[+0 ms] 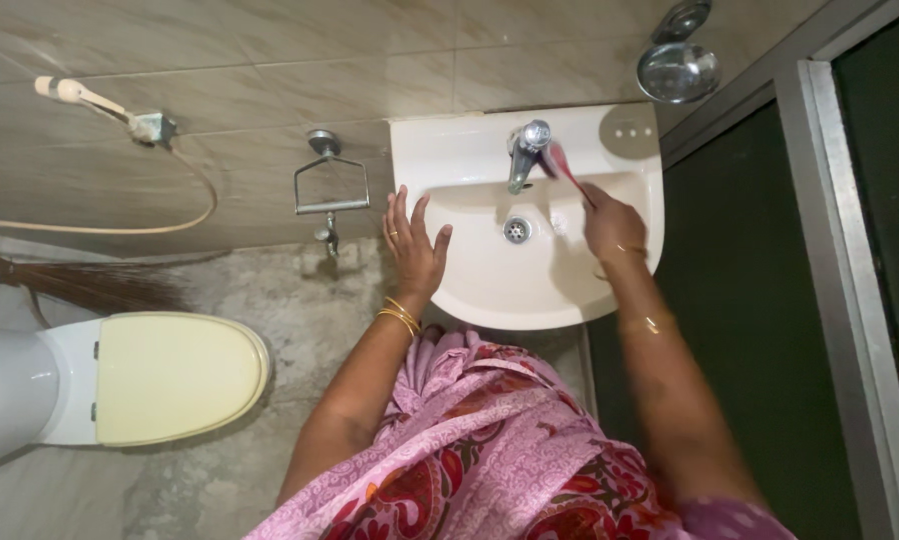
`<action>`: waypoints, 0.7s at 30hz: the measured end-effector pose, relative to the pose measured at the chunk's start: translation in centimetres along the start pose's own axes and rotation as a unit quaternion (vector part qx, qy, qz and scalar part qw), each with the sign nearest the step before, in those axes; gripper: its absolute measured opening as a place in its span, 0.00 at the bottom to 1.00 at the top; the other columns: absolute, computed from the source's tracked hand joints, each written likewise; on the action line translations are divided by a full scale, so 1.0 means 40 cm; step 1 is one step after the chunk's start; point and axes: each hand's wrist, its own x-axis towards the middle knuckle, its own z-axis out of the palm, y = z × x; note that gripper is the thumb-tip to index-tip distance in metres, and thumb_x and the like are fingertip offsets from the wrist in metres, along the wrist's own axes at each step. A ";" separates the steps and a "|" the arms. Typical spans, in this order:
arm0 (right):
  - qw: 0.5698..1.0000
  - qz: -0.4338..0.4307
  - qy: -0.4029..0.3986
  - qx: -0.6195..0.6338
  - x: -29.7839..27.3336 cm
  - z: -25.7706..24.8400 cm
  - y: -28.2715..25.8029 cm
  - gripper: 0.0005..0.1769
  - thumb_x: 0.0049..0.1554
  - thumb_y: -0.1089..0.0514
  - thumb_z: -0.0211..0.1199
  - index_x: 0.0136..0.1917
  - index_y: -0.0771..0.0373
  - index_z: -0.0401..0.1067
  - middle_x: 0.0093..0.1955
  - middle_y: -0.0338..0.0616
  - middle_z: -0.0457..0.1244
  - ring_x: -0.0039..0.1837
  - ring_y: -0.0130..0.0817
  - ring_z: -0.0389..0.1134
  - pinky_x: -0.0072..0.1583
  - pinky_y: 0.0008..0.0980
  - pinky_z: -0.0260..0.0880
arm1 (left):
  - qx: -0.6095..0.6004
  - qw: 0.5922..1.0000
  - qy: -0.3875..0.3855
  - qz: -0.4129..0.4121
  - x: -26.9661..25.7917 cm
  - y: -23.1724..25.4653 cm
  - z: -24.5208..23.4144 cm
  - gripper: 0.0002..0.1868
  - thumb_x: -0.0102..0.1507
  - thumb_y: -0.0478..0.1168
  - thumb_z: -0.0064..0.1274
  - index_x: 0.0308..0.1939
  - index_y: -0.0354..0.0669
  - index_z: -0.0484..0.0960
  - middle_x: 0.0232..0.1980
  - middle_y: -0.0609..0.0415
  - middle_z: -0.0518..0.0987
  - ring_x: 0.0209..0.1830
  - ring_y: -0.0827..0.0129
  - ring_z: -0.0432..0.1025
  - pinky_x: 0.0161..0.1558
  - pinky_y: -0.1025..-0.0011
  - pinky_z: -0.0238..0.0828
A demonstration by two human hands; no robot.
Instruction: The person cleans a bathroom sink and a toilet by hand using a brush and cleaning liquid. They apply the liquid to the sink and toilet, scrub the porcelain surfaces and fixtures with the brush, and rinse the areas with water from a mug and the tap.
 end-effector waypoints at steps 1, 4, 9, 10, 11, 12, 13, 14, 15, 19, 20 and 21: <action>1.000 0.007 0.020 0.006 0.032 0.011 -0.024 0.19 0.65 0.47 0.52 0.68 0.41 0.72 0.53 0.53 0.69 0.56 0.58 0.69 0.58 0.52 0.69 | 0.001 1.000 -0.007 0.001 0.000 0.000 -0.004 0.35 0.72 0.64 0.39 0.77 0.49 0.61 0.83 0.42 0.51 0.85 0.45 0.42 0.80 0.43 0.33; 0.999 0.018 0.031 0.007 0.086 -0.001 -0.050 0.19 0.66 0.47 0.52 0.68 0.41 0.72 0.55 0.53 0.69 0.57 0.57 0.69 0.59 0.52 0.69 | 0.001 1.000 -0.018 -0.001 -0.008 0.007 -0.007 0.35 0.72 0.64 0.38 0.77 0.48 0.61 0.83 0.42 0.51 0.85 0.45 0.42 0.79 0.42 0.33; 0.999 -0.015 -0.027 -0.039 0.063 -0.036 -0.026 0.19 0.64 0.49 0.53 0.66 0.42 0.73 0.57 0.52 0.69 0.59 0.56 0.69 0.60 0.52 0.69 | 0.001 1.000 0.000 -0.005 0.004 0.009 -0.009 0.35 0.72 0.64 0.38 0.76 0.49 0.61 0.83 0.41 0.51 0.85 0.44 0.42 0.80 0.43 0.35; 0.999 -0.012 -0.023 -0.039 0.060 -0.036 -0.032 0.19 0.63 0.49 0.53 0.66 0.43 0.73 0.57 0.52 0.69 0.59 0.56 0.69 0.60 0.52 0.68 | 0.000 1.000 0.004 -0.007 0.009 0.009 -0.008 0.35 0.72 0.64 0.39 0.76 0.49 0.62 0.83 0.41 0.52 0.85 0.44 0.42 0.80 0.43 0.34; 0.999 -0.008 -0.023 -0.043 0.050 -0.036 -0.032 0.19 0.63 0.49 0.53 0.66 0.44 0.73 0.57 0.51 0.69 0.58 0.56 0.69 0.60 0.52 0.68 | -0.002 1.000 0.005 -0.014 0.000 0.013 -0.006 0.35 0.71 0.64 0.39 0.75 0.49 0.63 0.82 0.42 0.52 0.84 0.44 0.42 0.79 0.43 0.34; 0.999 -0.008 -0.024 -0.045 0.059 -0.036 -0.046 0.19 0.63 0.49 0.53 0.66 0.44 0.73 0.57 0.51 0.69 0.58 0.56 0.69 0.60 0.52 0.68 | -0.004 1.000 0.004 -0.016 -0.003 0.012 -0.005 0.35 0.71 0.64 0.39 0.75 0.49 0.63 0.82 0.42 0.52 0.84 0.44 0.42 0.79 0.43 0.34; 1.000 -0.001 -0.010 -0.029 0.080 -0.035 -0.069 0.19 0.64 0.49 0.53 0.67 0.43 0.72 0.57 0.53 0.69 0.58 0.57 0.69 0.60 0.52 0.68 | -0.010 1.000 0.000 -0.009 -0.001 0.009 -0.005 0.35 0.72 0.64 0.39 0.76 0.49 0.62 0.82 0.42 0.52 0.85 0.44 0.42 0.79 0.43 0.34; 1.000 0.005 0.004 -0.013 0.088 -0.035 -0.084 0.19 0.65 0.49 0.52 0.68 0.43 0.72 0.56 0.54 0.69 0.58 0.57 0.68 0.61 0.51 0.68 | -0.016 1.000 -0.004 -0.001 -0.003 0.007 -0.005 0.35 0.72 0.63 0.39 0.76 0.48 0.62 0.83 0.41 0.51 0.85 0.44 0.42 0.79 0.43 0.34; 1.000 0.005 0.007 -0.014 0.089 -0.039 -0.092 0.19 0.65 0.49 0.52 0.68 0.43 0.72 0.56 0.54 0.69 0.58 0.57 0.68 0.61 0.51 0.68 | -0.019 1.000 -0.002 0.000 0.000 0.007 -0.005 0.35 0.72 0.63 0.39 0.76 0.48 0.62 0.83 0.41 0.51 0.85 0.44 0.42 0.79 0.43 0.34; 0.998 0.002 -0.034 -0.056 0.047 -0.057 -0.058 0.20 0.65 0.50 0.51 0.68 0.43 0.72 0.55 0.55 0.69 0.57 0.57 0.70 0.60 0.52 0.69 | -0.010 1.000 -0.008 0.001 -0.003 0.006 -0.004 0.34 0.72 0.63 0.40 0.76 0.48 0.62 0.83 0.41 0.51 0.85 0.44 0.41 0.79 0.42 0.34; 0.997 -0.010 -0.045 -0.056 0.028 -0.056 -0.042 0.20 0.65 0.51 0.51 0.68 0.43 0.72 0.55 0.55 0.69 0.57 0.57 0.70 0.60 0.53 0.69 | -0.015 1.000 -0.003 -0.002 -0.003 0.005 -0.005 0.34 0.73 0.63 0.39 0.76 0.48 0.62 0.83 0.41 0.51 0.85 0.44 0.41 0.80 0.42 0.34; 0.997 -0.012 -0.042 -0.058 0.030 -0.053 -0.042 0.20 0.65 0.51 0.51 0.68 0.43 0.72 0.55 0.55 0.69 0.57 0.57 0.70 0.60 0.53 0.69 | -0.017 1.000 0.001 -0.001 0.007 0.006 -0.001 0.34 0.73 0.63 0.39 0.76 0.48 0.62 0.83 0.41 0.51 0.85 0.44 0.41 0.80 0.42 0.34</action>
